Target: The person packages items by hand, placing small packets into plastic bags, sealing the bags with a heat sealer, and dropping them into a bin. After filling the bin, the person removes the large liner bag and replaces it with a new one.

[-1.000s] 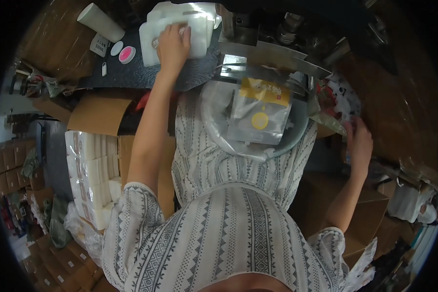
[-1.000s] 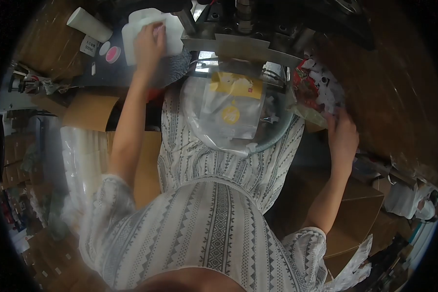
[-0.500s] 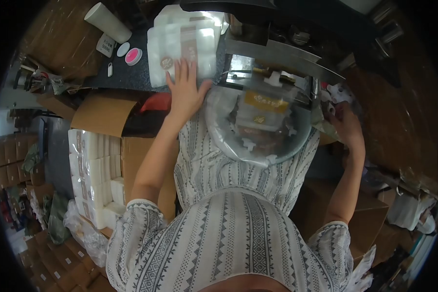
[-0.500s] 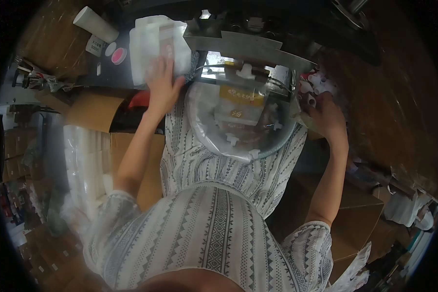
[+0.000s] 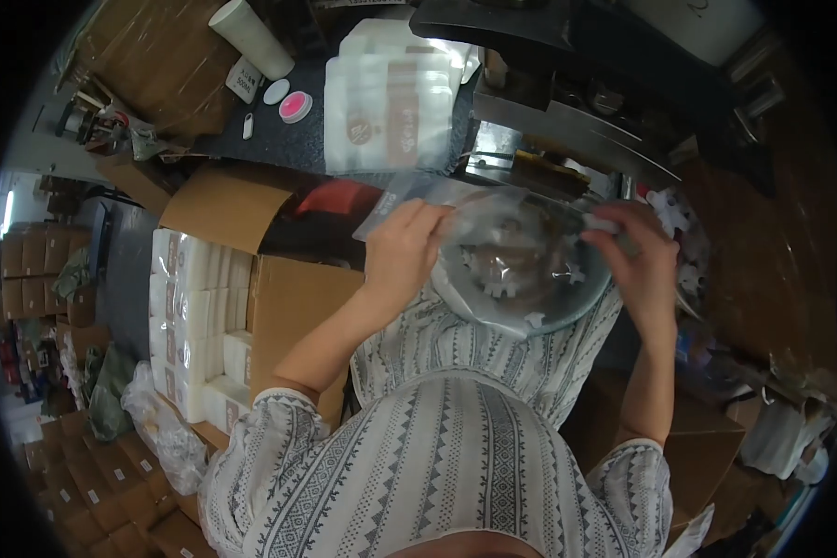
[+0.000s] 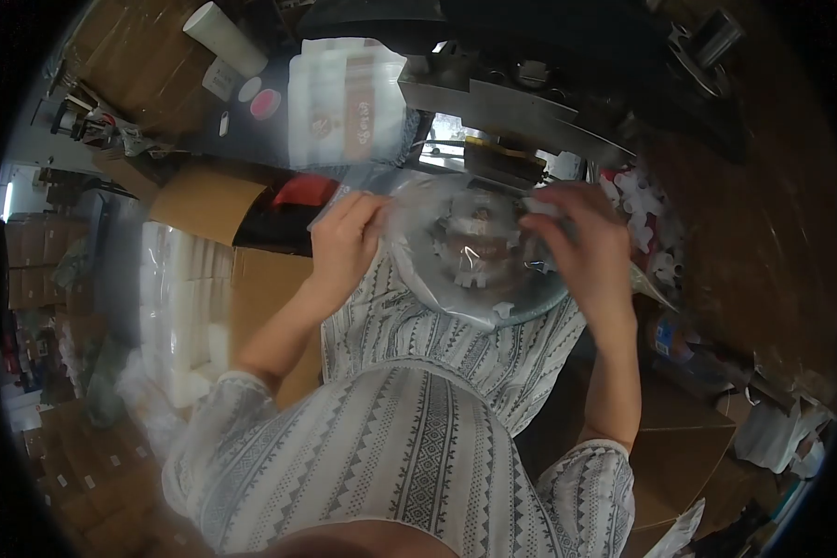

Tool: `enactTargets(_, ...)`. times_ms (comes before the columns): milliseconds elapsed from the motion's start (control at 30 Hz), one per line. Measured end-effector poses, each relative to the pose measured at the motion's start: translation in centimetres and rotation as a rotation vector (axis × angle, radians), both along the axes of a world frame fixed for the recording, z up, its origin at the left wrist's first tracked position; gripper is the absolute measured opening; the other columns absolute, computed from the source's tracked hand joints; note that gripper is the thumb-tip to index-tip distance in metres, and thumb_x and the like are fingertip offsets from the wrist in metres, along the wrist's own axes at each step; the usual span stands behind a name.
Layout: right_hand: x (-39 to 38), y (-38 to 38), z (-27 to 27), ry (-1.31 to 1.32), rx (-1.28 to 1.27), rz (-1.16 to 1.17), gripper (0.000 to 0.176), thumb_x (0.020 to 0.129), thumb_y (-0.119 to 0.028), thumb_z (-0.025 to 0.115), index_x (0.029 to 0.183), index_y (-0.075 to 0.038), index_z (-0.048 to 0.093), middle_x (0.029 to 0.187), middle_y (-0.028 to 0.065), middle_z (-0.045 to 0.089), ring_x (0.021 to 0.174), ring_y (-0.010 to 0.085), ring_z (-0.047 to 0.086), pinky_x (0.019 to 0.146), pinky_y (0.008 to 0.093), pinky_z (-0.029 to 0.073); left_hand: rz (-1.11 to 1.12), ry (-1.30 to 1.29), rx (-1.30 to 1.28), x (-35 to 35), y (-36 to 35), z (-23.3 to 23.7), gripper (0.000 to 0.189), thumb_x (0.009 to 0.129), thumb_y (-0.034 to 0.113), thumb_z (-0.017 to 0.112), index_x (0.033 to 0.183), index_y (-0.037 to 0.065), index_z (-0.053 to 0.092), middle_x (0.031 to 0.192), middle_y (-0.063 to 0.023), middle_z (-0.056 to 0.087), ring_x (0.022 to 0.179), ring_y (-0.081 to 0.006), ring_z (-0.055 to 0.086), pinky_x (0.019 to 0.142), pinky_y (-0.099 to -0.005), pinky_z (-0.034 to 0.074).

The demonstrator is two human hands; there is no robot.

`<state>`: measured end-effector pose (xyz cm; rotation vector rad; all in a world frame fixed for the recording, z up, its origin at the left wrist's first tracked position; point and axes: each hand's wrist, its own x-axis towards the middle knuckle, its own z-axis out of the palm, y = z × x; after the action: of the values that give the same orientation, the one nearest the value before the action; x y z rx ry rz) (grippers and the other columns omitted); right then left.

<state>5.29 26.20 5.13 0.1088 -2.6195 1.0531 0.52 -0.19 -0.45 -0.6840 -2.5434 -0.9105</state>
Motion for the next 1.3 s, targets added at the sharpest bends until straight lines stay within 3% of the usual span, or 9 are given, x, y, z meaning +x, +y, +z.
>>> enactTargets(133, -0.6, -3.6, -1.1, 0.077, -0.057, 0.316, 0.023, 0.072, -0.011, 0.073, 0.091, -0.002, 0.064, 0.091, 0.0098, 0.063, 0.085, 0.0261, 0.060, 0.071, 0.0345, 0.049, -0.259, -0.081, -0.011, 1.0, 1.2, 0.6, 0.011, 0.078, 0.002, 0.064, 0.089, 0.004, 0.064, 0.078, -0.0118, 0.058, 0.066, -0.0306, 0.058, 0.059, -0.0346, 0.047)
enactTargets(367, -0.8, -2.0, -2.9, -0.254, -0.289, 0.109, 0.033, 0.072, -0.013, 0.076, 0.101, -0.002, 0.063, 0.097, 0.0064, 0.065, 0.088, 0.0197, 0.061, 0.075, 0.0315, 0.048, -0.438, -0.594, 0.057, -0.1, 3.6, -1.7, 0.017, 0.087, 0.015, 0.061, 0.096, 0.001, 0.065, 0.083, -0.0106, 0.064, 0.065, -0.0198, 0.061, 0.059, -0.0272, 0.047)
enactTargets(433, -0.8, -0.8, -3.2, -0.017, -0.137, -0.104, 0.033, 0.074, -0.013, 0.074, 0.104, -0.003, 0.063, 0.099, 0.0055, 0.065, 0.093, 0.0176, 0.062, 0.076, 0.0297, 0.048, -0.293, -1.103, 0.316, -1.3, 5.0, -2.6, 0.020, 0.088, 0.017, 0.062, 0.095, -0.002, 0.064, 0.084, -0.0119, 0.066, 0.068, -0.0162, 0.064, 0.056, -0.0265, 0.047)
enactTargets(767, -0.6, 5.9, -4.7, -0.292, 0.374, -0.446, 0.025, 0.078, -0.011, 0.063, 0.102, -0.003, 0.063, 0.091, 0.0167, 0.067, 0.085, 0.0318, 0.065, 0.076, 0.0375, 0.050, -0.273, -1.399, 0.724, -5.2, 7.4, -2.7, 0.036, 0.090, 0.023, 0.060, 0.112, -0.005, 0.055, 0.100, -0.0094, 0.062, 0.082, -0.0157, 0.063, 0.069, -0.0256, 0.055)
enactTargets(867, -1.6, 8.3, -7.1, -0.375, 0.288, -0.365, 0.022, 0.078, -0.011, 0.060, 0.098, -0.002, 0.063, 0.095, 0.0176, 0.066, 0.088, 0.0354, 0.063, 0.077, 0.0403, 0.049, -0.169, -0.915, 0.740, -6.2, 4.5, -3.1, 0.035, 0.090, 0.020, 0.060, 0.109, -0.008, 0.055, 0.101, -0.0167, 0.064, 0.088, -0.0254, 0.066, 0.071, -0.0297, 0.054)
enactTargets(933, -1.3, 9.2, -8.2, -0.309, 0.344, -0.381, 0.025, 0.078, -0.011, 0.060, 0.101, -0.002, 0.063, 0.093, 0.0179, 0.066, 0.086, 0.0346, 0.064, 0.077, 0.0403, 0.049, 0.153, 0.359, -0.092, -8.2, 0.6, -3.9, 0.036, 0.088, 0.021, 0.062, 0.110, -0.006, 0.055, 0.101, -0.0206, 0.062, 0.096, -0.0329, 0.062, 0.078, -0.0361, 0.051)
enactTargets(1067, -0.1, 7.0, -3.8, -0.256, 0.186, -0.354, 0.027, 0.079, -0.009, 0.061, 0.104, -0.002, 0.063, 0.088, 0.0170, 0.066, 0.079, 0.0310, 0.065, 0.074, 0.0370, 0.049, 0.106, 0.446, -0.462, -6.1, -3.1, -5.7, 0.027, 0.085, 0.019, 0.062, 0.104, 0.000, 0.060, 0.097, -0.0189, 0.062, 0.096, -0.0348, 0.059, 0.079, -0.0389, 0.047)
enactTargets(1133, 0.1, 4.8, -1.4, -0.357, -0.075, -0.291, 0.029, 0.078, -0.007, 0.063, 0.107, -0.003, 0.063, 0.083, 0.0147, 0.066, 0.073, 0.0265, 0.063, 0.070, 0.0332, 0.049, 0.153, -0.012, -0.229, -4.9, -4.1, -4.4, 0.015, 0.084, 0.013, 0.062, 0.095, 0.003, 0.063, 0.089, -0.0147, 0.062, 0.085, -0.0327, 0.060, 0.071, -0.0372, 0.048)
enactTargets(1300, -2.2, -2.6, -1.3, -0.038, -0.086, 0.124, 0.024, 0.079, -0.010, 0.066, 0.103, -0.005, 0.064, 0.085, 0.0105, 0.065, 0.074, 0.0220, 0.062, 0.068, 0.0329, 0.048, 0.158, 0.023, -0.089, -1.8, -2.4, -0.8, 0.010, 0.082, 0.007, 0.061, 0.091, 0.005, 0.064, 0.081, -0.0125, 0.060, 0.074, -0.0322, 0.059, 0.063, -0.0368, 0.047)
